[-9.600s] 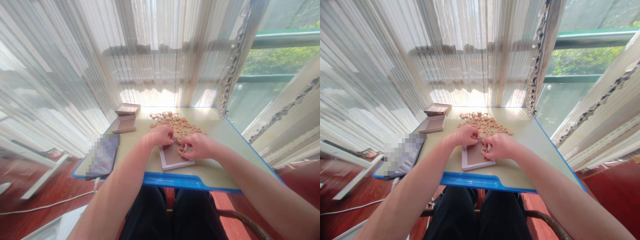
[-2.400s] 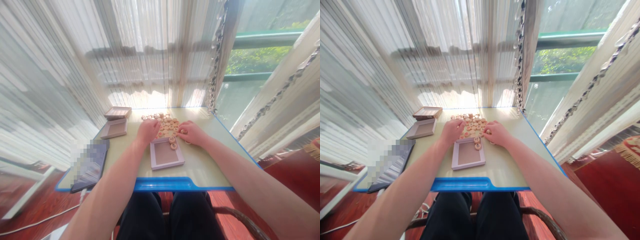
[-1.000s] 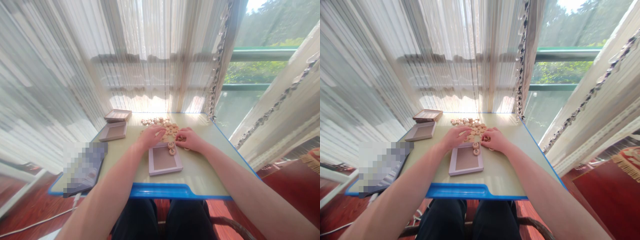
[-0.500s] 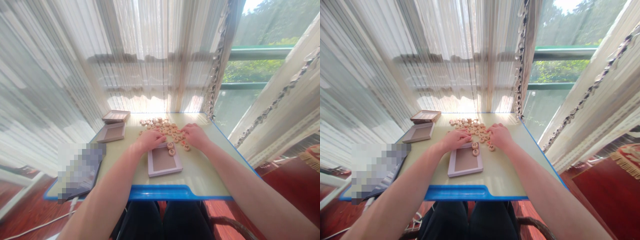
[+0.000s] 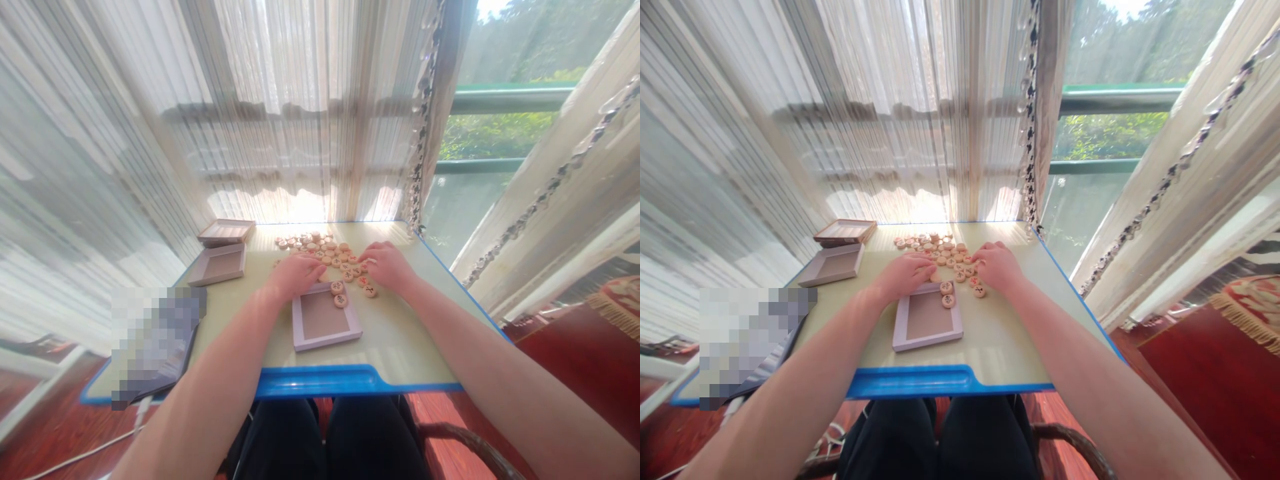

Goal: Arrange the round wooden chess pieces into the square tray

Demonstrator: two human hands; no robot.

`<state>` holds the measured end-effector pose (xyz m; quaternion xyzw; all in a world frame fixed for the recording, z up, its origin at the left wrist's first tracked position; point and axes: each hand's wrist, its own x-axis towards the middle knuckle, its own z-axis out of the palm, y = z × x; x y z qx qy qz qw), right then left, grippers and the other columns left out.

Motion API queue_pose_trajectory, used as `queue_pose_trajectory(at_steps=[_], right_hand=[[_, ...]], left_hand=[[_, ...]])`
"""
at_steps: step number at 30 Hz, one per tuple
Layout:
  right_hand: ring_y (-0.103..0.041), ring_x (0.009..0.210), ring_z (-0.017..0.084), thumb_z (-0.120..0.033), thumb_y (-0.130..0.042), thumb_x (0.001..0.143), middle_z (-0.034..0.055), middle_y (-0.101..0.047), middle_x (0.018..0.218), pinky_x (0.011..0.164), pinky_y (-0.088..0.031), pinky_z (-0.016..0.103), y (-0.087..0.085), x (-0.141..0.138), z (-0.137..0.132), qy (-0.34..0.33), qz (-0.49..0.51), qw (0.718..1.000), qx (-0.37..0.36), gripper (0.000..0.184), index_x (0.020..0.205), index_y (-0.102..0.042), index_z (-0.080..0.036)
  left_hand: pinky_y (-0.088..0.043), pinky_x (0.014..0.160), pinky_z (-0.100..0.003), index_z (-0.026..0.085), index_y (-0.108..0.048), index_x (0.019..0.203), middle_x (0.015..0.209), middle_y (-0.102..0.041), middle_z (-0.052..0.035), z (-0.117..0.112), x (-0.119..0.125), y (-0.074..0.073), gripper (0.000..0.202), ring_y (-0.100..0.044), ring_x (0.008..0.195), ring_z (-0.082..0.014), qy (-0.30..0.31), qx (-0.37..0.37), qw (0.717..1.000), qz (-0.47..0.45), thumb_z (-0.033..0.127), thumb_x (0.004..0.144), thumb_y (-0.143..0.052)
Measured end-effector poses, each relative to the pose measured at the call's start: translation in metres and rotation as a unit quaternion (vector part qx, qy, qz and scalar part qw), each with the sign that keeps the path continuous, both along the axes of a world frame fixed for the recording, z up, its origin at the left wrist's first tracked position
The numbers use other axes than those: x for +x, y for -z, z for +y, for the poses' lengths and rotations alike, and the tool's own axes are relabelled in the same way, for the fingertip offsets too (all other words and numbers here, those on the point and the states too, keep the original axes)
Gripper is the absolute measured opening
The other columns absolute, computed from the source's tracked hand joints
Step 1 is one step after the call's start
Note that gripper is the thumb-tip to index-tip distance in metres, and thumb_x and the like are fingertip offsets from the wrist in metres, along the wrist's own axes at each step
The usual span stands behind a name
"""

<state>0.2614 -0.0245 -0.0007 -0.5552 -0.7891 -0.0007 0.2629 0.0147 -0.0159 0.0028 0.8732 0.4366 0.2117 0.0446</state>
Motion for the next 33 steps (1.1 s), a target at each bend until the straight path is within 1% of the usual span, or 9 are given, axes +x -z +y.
queue_pose_trajectory(at_steps=[3, 6, 15, 21, 23, 25, 27, 30, 33], right_hand=[[-0.05, 0.093, 0.022, -0.014, -0.051, 0.074, 0.0048, -0.065, 0.093, 0.088, -0.042, 0.035, 0.001, 0.0, 0.0, -0.011, 0.0, 1.0, -0.006, 0.024, 0.079, -0.073, -0.022], [-0.05, 0.092, 0.022, -0.013, -0.05, 0.074, 0.0047, -0.065, 0.092, 0.087, -0.042, 0.034, 0.001, -0.002, -0.001, -0.02, -0.004, 1.0, -0.011, 0.024, 0.076, -0.072, -0.022], [-0.049, 0.092, 0.022, -0.032, -0.058, 0.076, 0.0055, -0.062, 0.088, 0.084, -0.04, 0.033, -0.002, -0.009, -0.006, -0.027, -0.012, 0.998, -0.064, 0.017, 0.08, -0.072, -0.024], [-0.05, 0.091, 0.022, -0.037, -0.06, 0.075, 0.0049, -0.063, 0.083, 0.083, -0.039, 0.033, -0.002, -0.013, -0.007, -0.03, -0.003, 0.998, -0.063, 0.018, 0.079, -0.071, -0.023], [-0.05, 0.091, 0.022, -0.036, -0.06, 0.075, 0.0046, -0.064, 0.083, 0.083, -0.039, 0.033, -0.001, -0.012, -0.007, -0.034, 0.0, 0.998, -0.057, 0.017, 0.078, -0.071, -0.022], [-0.051, 0.09, 0.022, -0.033, -0.06, 0.075, 0.0043, -0.066, 0.081, 0.082, -0.04, 0.033, 0.0, -0.011, -0.006, -0.038, 0.003, 0.998, -0.055, 0.016, 0.078, -0.071, -0.022], [-0.051, 0.09, 0.022, -0.03, -0.059, 0.076, 0.004, -0.066, 0.079, 0.081, -0.041, 0.032, 0.001, -0.011, -0.006, -0.042, 0.006, 0.998, -0.055, 0.015, 0.079, -0.071, -0.022], [-0.052, 0.092, 0.022, -0.027, -0.058, 0.075, 0.004, -0.067, 0.075, 0.081, -0.043, 0.032, 0.001, -0.012, -0.006, -0.047, 0.019, 0.997, -0.056, 0.016, 0.083, -0.072, -0.022], [-0.052, 0.094, 0.022, -0.017, -0.056, 0.074, 0.0038, -0.069, 0.078, 0.083, -0.044, 0.031, 0.002, -0.013, -0.006, -0.053, 0.035, 0.997, -0.053, 0.021, 0.087, -0.072, -0.022]], left_hand=[[-0.045, 0.089, -0.031, 0.023, -0.07, 0.08, 0.092, -0.07, -0.0038, 0.001, -0.002, 0.001, 0.042, -0.059, 0.096, -0.0208, -0.005, -0.02, 1.0, 0.005, 0.047, 0.087, -0.037], [-0.045, 0.088, -0.029, 0.023, -0.07, 0.076, 0.09, -0.07, -0.0034, 0.0, -0.003, 0.001, 0.041, -0.06, 0.094, -0.0199, -0.015, -0.025, 1.0, 0.002, 0.047, 0.087, -0.038], [-0.043, 0.092, -0.029, 0.022, -0.071, 0.081, 0.098, -0.069, -0.0021, 0.0, -0.001, 0.0, 0.039, -0.059, 0.096, -0.0191, -0.002, -0.036, 0.999, -0.004, 0.045, 0.086, -0.039], [-0.043, 0.093, -0.029, 0.022, -0.071, 0.089, 0.102, -0.069, -0.0017, -0.002, -0.001, 0.0, 0.035, -0.059, 0.102, -0.02, -0.003, -0.037, 0.999, -0.019, 0.042, 0.085, -0.042], [-0.043, 0.094, -0.028, 0.022, -0.07, 0.096, 0.109, -0.067, -0.002, -0.002, 0.0, 0.0, 0.032, -0.058, 0.105, -0.0198, -0.027, -0.035, 0.999, -0.027, 0.035, 0.084, -0.043], [-0.043, 0.095, -0.028, 0.021, -0.068, 0.103, 0.114, -0.065, -0.0022, -0.001, 0.0, -0.001, 0.033, -0.058, 0.106, -0.0194, -0.074, -0.025, 0.996, -0.032, 0.023, 0.082, -0.043], [-0.043, 0.094, -0.028, 0.021, -0.068, 0.103, 0.114, -0.065, -0.0026, 0.0, -0.001, -0.003, 0.037, -0.058, 0.105, -0.0197, -0.129, -0.016, 0.991, -0.027, 0.014, 0.077, -0.042], [-0.044, 0.093, -0.03, 0.02, -0.069, 0.1, 0.109, -0.067, -0.0045, 0.002, -0.005, -0.007, 0.04, -0.059, 0.103, -0.0212, -0.205, -0.017, 0.978, -0.019, 0.008, 0.072, -0.042], [-0.046, 0.086, -0.03, 0.021, -0.069, 0.099, 0.105, -0.069, -0.0054, 0.004, -0.008, -0.008, 0.043, -0.062, 0.098, -0.0223, -0.265, -0.036, 0.963, -0.033, 0.006, 0.067, -0.046]])
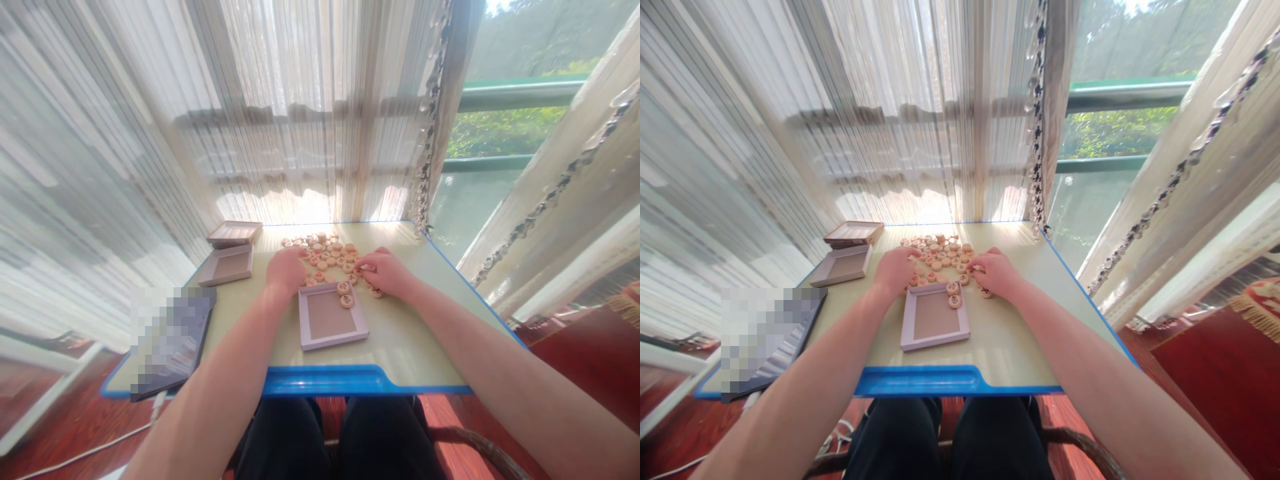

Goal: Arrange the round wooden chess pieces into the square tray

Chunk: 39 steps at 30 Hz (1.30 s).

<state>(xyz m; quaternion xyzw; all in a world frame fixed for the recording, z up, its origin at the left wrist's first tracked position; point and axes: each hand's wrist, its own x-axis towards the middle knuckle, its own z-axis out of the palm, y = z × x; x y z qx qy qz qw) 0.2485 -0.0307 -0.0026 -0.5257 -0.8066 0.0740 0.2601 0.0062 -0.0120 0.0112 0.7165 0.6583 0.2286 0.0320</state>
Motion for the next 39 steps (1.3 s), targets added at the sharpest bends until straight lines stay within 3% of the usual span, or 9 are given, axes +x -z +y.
queue_pose_trajectory(at_steps=[5, 8, 11, 14, 18, 21, 29, 35, 39], right_hand=[[-0.053, 0.097, 0.02, -0.009, -0.051, 0.074, 0.0018, -0.069, 0.102, 0.093, -0.041, 0.033, 0.0, -0.001, -0.001, -0.031, 0.009, 0.999, 0.039, 0.028, 0.089, -0.072, -0.022], [-0.053, 0.098, 0.019, -0.009, -0.048, 0.076, 0.0012, -0.068, 0.104, 0.093, -0.04, 0.033, 0.001, -0.002, 0.0, -0.032, -0.006, 0.999, 0.042, 0.031, 0.093, -0.071, -0.022], [-0.052, 0.101, 0.021, -0.011, -0.044, 0.079, 0.0034, -0.067, 0.106, 0.094, -0.039, 0.035, 0.002, 0.001, 0.002, 0.022, -0.031, 0.998, 0.047, 0.033, 0.096, -0.07, -0.021], [-0.052, 0.106, 0.023, -0.011, -0.042, 0.079, 0.0085, -0.064, 0.112, 0.098, -0.037, 0.037, 0.0, 0.007, 0.005, 0.102, -0.034, 0.993, 0.041, 0.035, 0.1, -0.068, -0.017], [-0.056, 0.105, 0.022, -0.01, -0.042, 0.074, 0.0106, -0.064, 0.113, 0.095, -0.04, 0.033, -0.003, 0.016, 0.01, 0.184, 0.036, 0.981, -0.039, 0.039, 0.105, -0.066, -0.014], [-0.06, 0.1, 0.02, -0.01, -0.043, 0.071, 0.0078, -0.067, 0.108, 0.089, -0.044, 0.03, -0.002, 0.019, 0.014, 0.205, 0.089, 0.971, -0.086, 0.041, 0.105, -0.065, -0.015], [-0.064, 0.088, 0.017, -0.008, -0.044, 0.067, 0.0056, -0.071, 0.092, 0.079, -0.048, 0.026, 0.004, 0.018, 0.017, 0.171, 0.135, 0.972, -0.082, 0.036, 0.093, -0.068, -0.015], [-0.062, 0.09, 0.019, -0.014, -0.045, 0.072, 0.0072, -0.069, 0.097, 0.079, -0.046, 0.028, -0.007, 0.018, 0.011, 0.194, 0.041, 0.979, -0.045, 0.031, 0.093, -0.068, -0.016], [-0.062, 0.085, 0.024, -0.031, -0.056, 0.07, 0.0102, -0.068, 0.097, 0.07, -0.046, 0.032, -0.016, 0.025, 0.006, 0.212, -0.075, 0.966, -0.129, 0.033, 0.097, -0.067, -0.016]], left_hand=[[-0.047, 0.066, -0.024, 0.022, -0.072, 0.092, 0.084, -0.071, -0.0023, 0.002, -0.004, 0.001, 0.042, -0.064, 0.072, -0.0168, -0.045, -0.036, 0.995, -0.087, 0.005, 0.062, -0.049], [-0.045, 0.059, -0.021, 0.02, -0.073, 0.088, 0.079, -0.071, -0.0013, 0.003, -0.004, 0.003, 0.04, -0.061, 0.064, -0.0137, -0.034, -0.05, 0.989, -0.139, 0.004, 0.062, -0.047], [-0.045, 0.057, -0.019, 0.019, -0.073, 0.087, 0.089, -0.072, -0.0006, 0.005, -0.003, 0.006, 0.041, -0.061, 0.066, -0.0125, -0.016, -0.049, 0.982, -0.184, 0.004, 0.061, -0.046], [-0.047, 0.061, -0.019, 0.02, -0.072, 0.094, 0.096, -0.071, -0.0007, 0.007, -0.005, 0.007, 0.044, -0.064, 0.075, -0.0138, -0.036, -0.035, 0.976, -0.213, 0.005, 0.061, -0.046], [-0.048, 0.079, -0.023, 0.02, -0.07, 0.1, 0.1, -0.071, -0.0035, 0.009, -0.009, 0.008, 0.043, -0.064, 0.09, -0.0188, -0.041, -0.025, 0.992, -0.117, 0.008, 0.064, -0.048], [-0.047, 0.084, -0.025, 0.021, -0.071, 0.098, 0.1, -0.07, -0.0045, 0.01, -0.01, 0.009, 0.039, -0.063, 0.096, -0.0204, -0.019, -0.042, 0.997, -0.062, 0.01, 0.067, -0.05], [-0.05, 0.071, -0.018, 0.017, -0.07, 0.098, 0.097, -0.071, -0.0032, 0.014, -0.012, 0.014, 0.042, -0.065, 0.085, -0.0144, 0.009, -0.066, 0.98, -0.187, 0.005, 0.065, -0.047], [-0.049, 0.073, -0.019, 0.018, -0.07, 0.097, 0.098, -0.07, -0.0028, 0.013, -0.01, 0.013, 0.039, -0.064, 0.087, -0.0143, 0.013, -0.066, 0.979, -0.19, 0.006, 0.068, -0.047], [-0.046, 0.086, -0.028, 0.02, -0.069, 0.102, 0.111, -0.065, -0.0072, 0.005, -0.012, 0.003, 0.038, -0.058, 0.104, -0.0232, -0.046, -0.039, 0.998, -0.035, 0.011, 0.07, -0.051]])
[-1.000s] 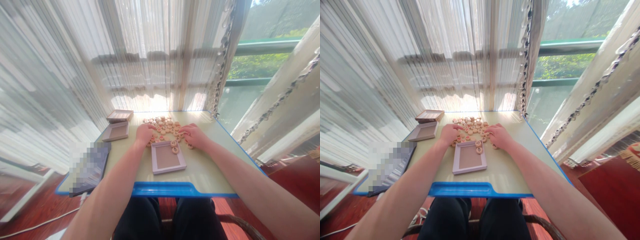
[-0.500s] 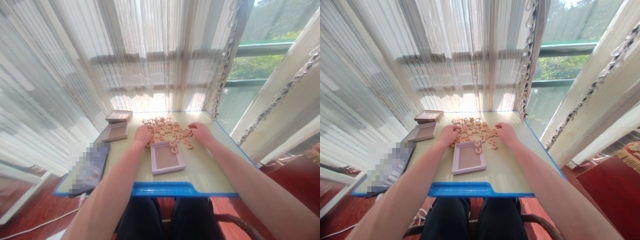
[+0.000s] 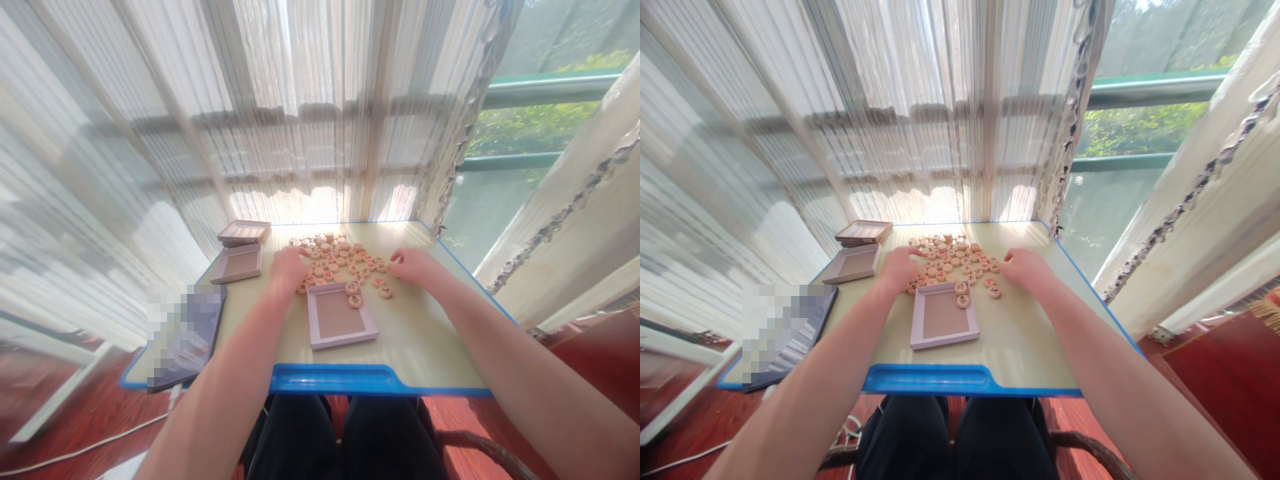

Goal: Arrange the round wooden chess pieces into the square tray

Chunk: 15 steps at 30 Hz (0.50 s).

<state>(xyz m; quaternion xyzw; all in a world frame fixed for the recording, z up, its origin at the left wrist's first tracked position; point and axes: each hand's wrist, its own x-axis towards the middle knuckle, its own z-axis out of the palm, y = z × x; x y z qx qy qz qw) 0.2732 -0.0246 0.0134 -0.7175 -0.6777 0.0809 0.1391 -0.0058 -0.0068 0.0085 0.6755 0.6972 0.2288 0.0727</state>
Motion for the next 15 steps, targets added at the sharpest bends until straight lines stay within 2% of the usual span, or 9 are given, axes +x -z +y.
queue_pose_trajectory(at_steps=[2, 5, 9, 12, 15], right_hand=[[-0.063, 0.081, 0.024, -0.032, -0.06, 0.066, 0.0102, -0.069, 0.095, 0.066, -0.046, 0.03, -0.004, 0.002, -0.003, -0.003, -0.005, 0.998, -0.055, 0.037, 0.099, -0.067, -0.016], [-0.063, 0.075, 0.019, -0.025, -0.061, 0.065, 0.0094, -0.07, 0.095, 0.061, -0.045, 0.025, -0.008, -0.001, -0.008, -0.013, 0.022, 0.998, -0.059, 0.037, 0.1, -0.066, -0.015], [-0.063, 0.074, 0.019, -0.025, -0.061, 0.067, 0.0086, -0.07, 0.092, 0.061, -0.045, 0.025, -0.01, -0.007, -0.01, -0.01, 0.037, 0.999, -0.024, 0.026, 0.089, -0.068, -0.015], [-0.063, 0.077, 0.02, -0.028, -0.058, 0.071, 0.0076, -0.07, 0.088, 0.065, -0.045, 0.027, -0.007, -0.009, -0.009, -0.01, 0.052, 0.998, 0.032, 0.021, 0.085, -0.068, -0.016], [-0.063, 0.08, 0.017, -0.026, -0.055, 0.074, 0.0055, -0.07, 0.089, 0.072, -0.046, 0.027, -0.003, -0.012, -0.009, -0.038, 0.098, 0.988, 0.115, 0.022, 0.09, -0.066, -0.017]], left_hand=[[-0.045, 0.088, -0.036, 0.017, -0.067, 0.107, 0.117, -0.062, -0.0138, -0.004, -0.002, -0.006, 0.037, -0.055, 0.11, -0.0303, -0.041, -0.016, 0.994, 0.097, 0.021, 0.073, -0.052], [-0.046, 0.085, -0.04, 0.013, -0.066, 0.107, 0.114, -0.062, -0.0196, -0.008, -0.004, -0.012, 0.04, -0.057, 0.106, -0.0334, -0.046, -0.089, 0.982, 0.162, 0.035, 0.079, -0.047], [-0.047, 0.082, -0.032, 0.016, -0.069, 0.099, 0.104, -0.068, -0.0143, -0.01, -0.009, -0.017, 0.038, -0.061, 0.099, -0.0268, 0.023, -0.157, 0.976, 0.149, 0.039, 0.08, -0.045], [-0.048, 0.078, -0.027, 0.019, -0.068, 0.104, 0.104, -0.069, -0.0097, -0.011, -0.01, -0.017, 0.039, -0.063, 0.095, -0.0229, 0.044, -0.155, 0.98, 0.118, 0.039, 0.077, -0.049], [-0.048, 0.075, -0.028, 0.02, -0.07, 0.097, 0.099, -0.07, -0.0085, -0.012, -0.008, -0.015, 0.034, -0.064, 0.089, -0.0226, 0.059, -0.132, 0.984, 0.108, 0.037, 0.074, -0.053]])
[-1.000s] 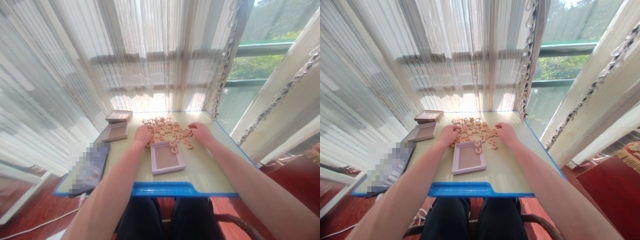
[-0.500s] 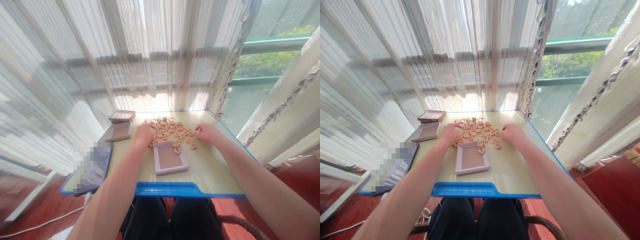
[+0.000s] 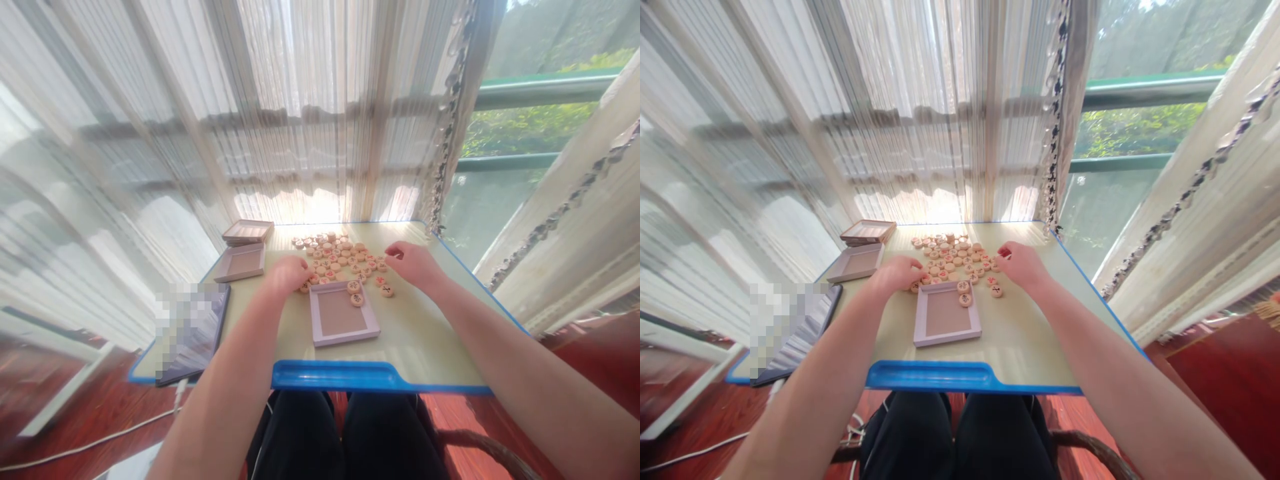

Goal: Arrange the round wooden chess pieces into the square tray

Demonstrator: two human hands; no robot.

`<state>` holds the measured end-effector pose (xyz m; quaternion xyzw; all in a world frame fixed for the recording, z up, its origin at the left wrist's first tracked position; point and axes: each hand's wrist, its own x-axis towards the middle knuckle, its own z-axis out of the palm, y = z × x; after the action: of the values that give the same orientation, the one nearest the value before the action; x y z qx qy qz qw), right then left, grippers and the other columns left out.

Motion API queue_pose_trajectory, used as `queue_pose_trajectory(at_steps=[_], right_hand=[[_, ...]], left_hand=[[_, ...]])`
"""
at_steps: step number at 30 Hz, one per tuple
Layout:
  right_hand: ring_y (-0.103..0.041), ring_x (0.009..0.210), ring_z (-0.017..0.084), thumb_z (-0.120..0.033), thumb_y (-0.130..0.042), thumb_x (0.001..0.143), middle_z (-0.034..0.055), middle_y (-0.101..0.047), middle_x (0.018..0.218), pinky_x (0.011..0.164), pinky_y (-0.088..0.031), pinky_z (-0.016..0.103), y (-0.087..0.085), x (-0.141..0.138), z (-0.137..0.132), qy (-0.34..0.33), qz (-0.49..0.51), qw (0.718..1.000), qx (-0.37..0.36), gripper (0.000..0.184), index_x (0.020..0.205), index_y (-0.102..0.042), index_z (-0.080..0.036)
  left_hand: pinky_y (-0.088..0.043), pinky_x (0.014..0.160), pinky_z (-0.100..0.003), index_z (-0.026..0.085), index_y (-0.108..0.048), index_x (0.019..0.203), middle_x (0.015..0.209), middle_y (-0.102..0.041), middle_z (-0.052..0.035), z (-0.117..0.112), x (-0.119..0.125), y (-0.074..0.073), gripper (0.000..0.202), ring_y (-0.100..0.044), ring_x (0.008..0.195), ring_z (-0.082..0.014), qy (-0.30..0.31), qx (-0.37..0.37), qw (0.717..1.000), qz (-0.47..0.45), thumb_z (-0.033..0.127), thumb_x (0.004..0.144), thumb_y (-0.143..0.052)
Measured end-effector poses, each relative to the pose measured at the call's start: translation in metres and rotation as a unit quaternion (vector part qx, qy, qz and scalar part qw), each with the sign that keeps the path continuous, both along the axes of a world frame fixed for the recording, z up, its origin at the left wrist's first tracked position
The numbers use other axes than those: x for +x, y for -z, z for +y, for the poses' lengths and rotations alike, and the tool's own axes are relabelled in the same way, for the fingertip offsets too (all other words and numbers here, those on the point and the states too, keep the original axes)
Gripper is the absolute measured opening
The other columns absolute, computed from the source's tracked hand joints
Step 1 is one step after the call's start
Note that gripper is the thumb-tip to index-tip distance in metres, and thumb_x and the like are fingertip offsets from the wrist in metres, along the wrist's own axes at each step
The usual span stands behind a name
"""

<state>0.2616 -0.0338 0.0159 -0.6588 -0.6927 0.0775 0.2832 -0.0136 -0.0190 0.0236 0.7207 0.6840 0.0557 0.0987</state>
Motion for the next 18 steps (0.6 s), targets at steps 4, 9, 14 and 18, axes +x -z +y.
queue_pose_trajectory(at_steps=[4, 9, 14, 18], right_hand=[[-0.062, 0.074, 0.013, -0.023, -0.053, 0.076, 0.0017, -0.07, 0.084, 0.07, -0.047, 0.024, 0.01, -0.011, -0.002, -0.099, 0.025, 0.995, 0.003, 0.021, 0.093, -0.065, -0.019], [-0.059, 0.074, 0.014, -0.022, -0.051, 0.078, 0.0034, -0.067, 0.084, 0.07, -0.045, 0.025, 0.016, -0.022, -0.005, -0.181, -0.047, 0.982, 0.014, 0.018, 0.083, -0.068, -0.019], [-0.057, 0.069, 0.013, -0.022, -0.054, 0.075, 0.0037, -0.065, 0.084, 0.067, -0.044, 0.024, 0.009, -0.019, -0.008, -0.188, -0.067, 0.98, 0.004, 0.018, 0.086, -0.068, -0.018], [-0.058, 0.069, 0.013, -0.021, -0.056, 0.073, 0.0037, -0.065, 0.085, 0.068, -0.045, 0.023, 0.008, -0.017, -0.008, -0.193, -0.067, 0.979, -0.007, 0.02, 0.089, -0.069, -0.018]], left_hand=[[-0.048, 0.068, -0.027, 0.019, -0.073, 0.081, 0.081, -0.071, -0.0078, -0.002, 0.003, 0.0, 0.025, -0.064, 0.077, -0.0206, 0.011, 0.009, 1.0, -0.009, 0.031, 0.075, -0.052], [-0.048, 0.069, -0.027, 0.021, -0.072, 0.078, 0.08, -0.071, -0.0067, 0.0, 0.005, 0.002, 0.025, -0.064, 0.077, -0.0209, 0.005, 0.026, 1.0, -0.009, 0.034, 0.075, -0.052], [-0.047, 0.066, -0.028, 0.021, -0.071, 0.074, 0.074, -0.07, -0.0061, 0.008, 0.004, 0.011, 0.024, -0.063, 0.071, -0.02, 0.002, 0.034, 0.999, -0.033, 0.036, 0.073, -0.053], [-0.046, 0.065, -0.026, 0.02, -0.068, 0.082, 0.081, -0.07, -0.005, 0.012, 0.004, 0.016, 0.025, -0.063, 0.076, -0.0195, -0.022, 0.065, 0.995, -0.07, 0.038, 0.068, -0.059]])
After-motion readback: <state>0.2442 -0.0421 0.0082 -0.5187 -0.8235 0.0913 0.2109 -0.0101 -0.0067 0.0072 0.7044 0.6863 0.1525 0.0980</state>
